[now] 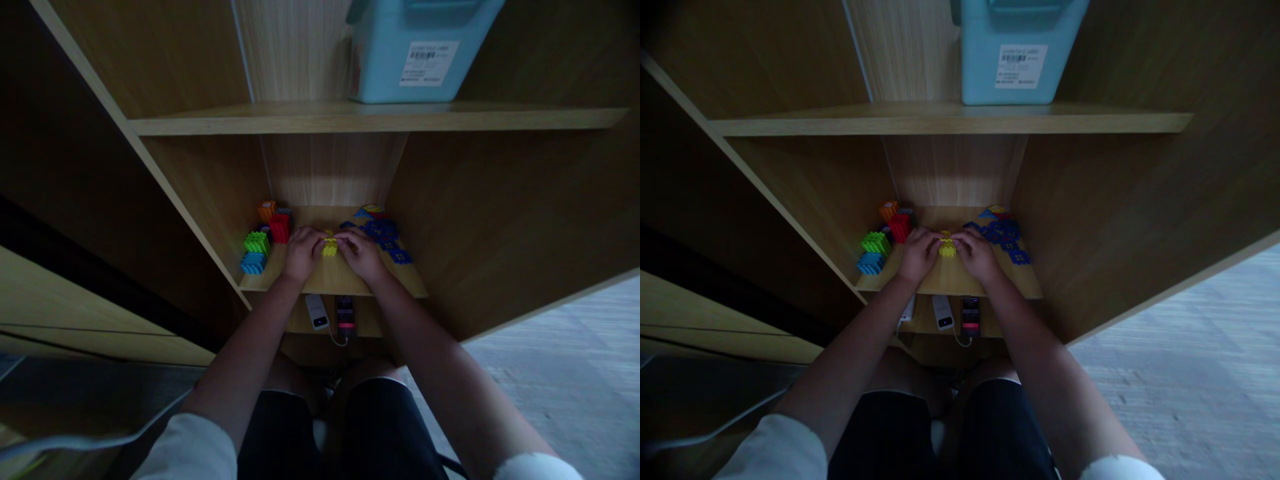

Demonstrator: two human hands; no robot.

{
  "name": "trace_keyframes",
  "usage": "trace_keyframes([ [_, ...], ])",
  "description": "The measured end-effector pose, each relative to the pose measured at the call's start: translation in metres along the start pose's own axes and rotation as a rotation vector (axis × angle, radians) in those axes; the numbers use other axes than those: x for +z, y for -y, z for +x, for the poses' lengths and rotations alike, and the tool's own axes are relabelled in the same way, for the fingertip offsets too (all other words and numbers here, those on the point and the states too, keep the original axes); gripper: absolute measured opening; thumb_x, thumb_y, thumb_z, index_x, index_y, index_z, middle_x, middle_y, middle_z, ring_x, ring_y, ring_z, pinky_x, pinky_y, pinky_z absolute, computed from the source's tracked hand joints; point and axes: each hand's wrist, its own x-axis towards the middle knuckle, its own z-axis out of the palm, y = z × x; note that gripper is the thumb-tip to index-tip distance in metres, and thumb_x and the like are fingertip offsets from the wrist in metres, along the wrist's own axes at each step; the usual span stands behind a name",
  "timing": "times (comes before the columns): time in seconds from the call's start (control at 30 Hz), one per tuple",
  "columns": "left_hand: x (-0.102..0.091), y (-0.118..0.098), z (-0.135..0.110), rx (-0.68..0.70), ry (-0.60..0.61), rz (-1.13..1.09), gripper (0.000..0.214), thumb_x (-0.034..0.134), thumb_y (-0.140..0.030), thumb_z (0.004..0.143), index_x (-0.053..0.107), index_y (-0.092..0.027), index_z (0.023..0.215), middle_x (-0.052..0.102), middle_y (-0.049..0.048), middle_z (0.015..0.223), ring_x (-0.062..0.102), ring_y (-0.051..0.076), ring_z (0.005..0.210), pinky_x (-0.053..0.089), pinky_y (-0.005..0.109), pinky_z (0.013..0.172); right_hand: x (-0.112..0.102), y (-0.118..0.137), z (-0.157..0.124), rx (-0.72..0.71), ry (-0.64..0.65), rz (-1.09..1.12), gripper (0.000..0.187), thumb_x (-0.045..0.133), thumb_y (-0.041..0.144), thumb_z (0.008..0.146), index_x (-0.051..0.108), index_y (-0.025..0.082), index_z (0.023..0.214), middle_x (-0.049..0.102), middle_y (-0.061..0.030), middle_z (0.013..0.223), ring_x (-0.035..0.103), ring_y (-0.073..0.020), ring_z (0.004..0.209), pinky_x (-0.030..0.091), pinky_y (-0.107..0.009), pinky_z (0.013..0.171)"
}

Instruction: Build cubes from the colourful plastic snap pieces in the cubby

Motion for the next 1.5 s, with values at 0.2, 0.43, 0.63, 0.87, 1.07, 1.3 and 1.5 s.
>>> trace_keyframes([
  [0.2, 0.002, 0.002, -0.001, 0.035, -0.032, 0.021, 0.016, 0.071, -0.035, 0.102, 0.076, -0.023, 0.111, 0.068, 0.0078, 0.108, 0.064, 0.025, 0.105, 0.053, 0.038, 0.095, 0.003, -0.006, -0.001, 0.015, 0.027, -0.004, 0.030, 0.049, 0.043, 0.109, 0.075, 0.028, 0.111, 0.078, -0.0061, 0.110, 0.073, -0.0245, 0.103, 0.057, -0.038, 0.097],
  [0.43, 0.006, 0.006, 0.000, 0.083, -0.042, 0.028, 0.017, 0.068, -0.037, 0.104, 0.074, -0.022, 0.101, 0.070, 0.0068, 0.100, 0.064, 0.026, 0.101, 0.053, 0.039, 0.091, 0.005, -0.010, -0.002, 0.027, 0.012, -0.015, 0.028, 0.052, 0.044, 0.108, 0.073, 0.026, 0.110, 0.079, -0.0054, 0.106, 0.073, -0.0235, 0.096, 0.057, -0.036, 0.092],
  [0.63, 0.004, 0.006, 0.000, 0.088, -0.038, 0.035, 0.016, 0.064, -0.033, 0.105, 0.075, -0.022, 0.101, 0.070, 0.0075, 0.103, 0.064, 0.026, 0.102, 0.052, 0.039, 0.091, 0.006, -0.006, -0.003, 0.044, 0.012, 0.006, 0.026, 0.058, 0.046, 0.104, 0.072, 0.026, 0.114, 0.077, -0.0058, 0.103, 0.071, -0.0232, 0.092, 0.056, -0.036, 0.088],
  [0.87, 0.003, 0.006, -0.001, 0.060, -0.019, 0.045, 0.012, 0.065, -0.027, 0.104, 0.076, -0.022, 0.104, 0.069, 0.0081, 0.107, 0.062, 0.026, 0.105, 0.052, 0.039, 0.093, 0.003, -0.002, -0.003, 0.034, 0.031, 0.037, 0.028, 0.059, 0.049, 0.104, 0.070, 0.025, 0.116, 0.076, -0.0068, 0.108, 0.070, -0.0226, 0.096, 0.055, -0.038, 0.091],
  [1.07, 0.005, 0.009, -0.001, 0.048, -0.019, 0.028, 0.012, 0.068, -0.018, 0.099, 0.077, -0.022, 0.105, 0.069, 0.0080, 0.111, 0.063, 0.026, 0.107, 0.052, 0.041, 0.095, 0.004, -0.004, -0.002, 0.076, 0.031, 0.061, 0.025, 0.063, 0.047, 0.100, 0.071, 0.026, 0.110, 0.076, -0.0051, 0.104, 0.069, -0.0223, 0.094, 0.055, -0.037, 0.090],
  [1.3, 0.005, 0.009, 0.002, 0.001, -0.062, -0.011, 0.038, 0.055, 0.003, 0.088, 0.070, -0.021, 0.112, 0.069, 0.0094, 0.117, 0.063, 0.027, 0.114, 0.053, 0.042, 0.102, 0.008, -0.015, 0.000, 0.073, -0.017, 0.036, 0.022, 0.071, 0.045, 0.094, 0.069, 0.028, 0.107, 0.078, -0.0049, 0.113, 0.070, -0.0243, 0.101, 0.055, -0.041, 0.096],
  [1.5, 0.006, 0.009, 0.002, -0.075, -0.079, 0.005, 0.039, 0.056, 0.005, 0.083, 0.066, -0.022, 0.109, 0.070, 0.0086, 0.112, 0.064, 0.029, 0.110, 0.054, 0.043, 0.102, 0.007, -0.016, 0.000, 0.108, 0.001, -0.045, 0.021, 0.071, 0.043, 0.093, 0.070, 0.028, 0.108, 0.079, -0.0052, 0.113, 0.070, -0.0268, 0.105, 0.055, -0.044, 0.098],
])
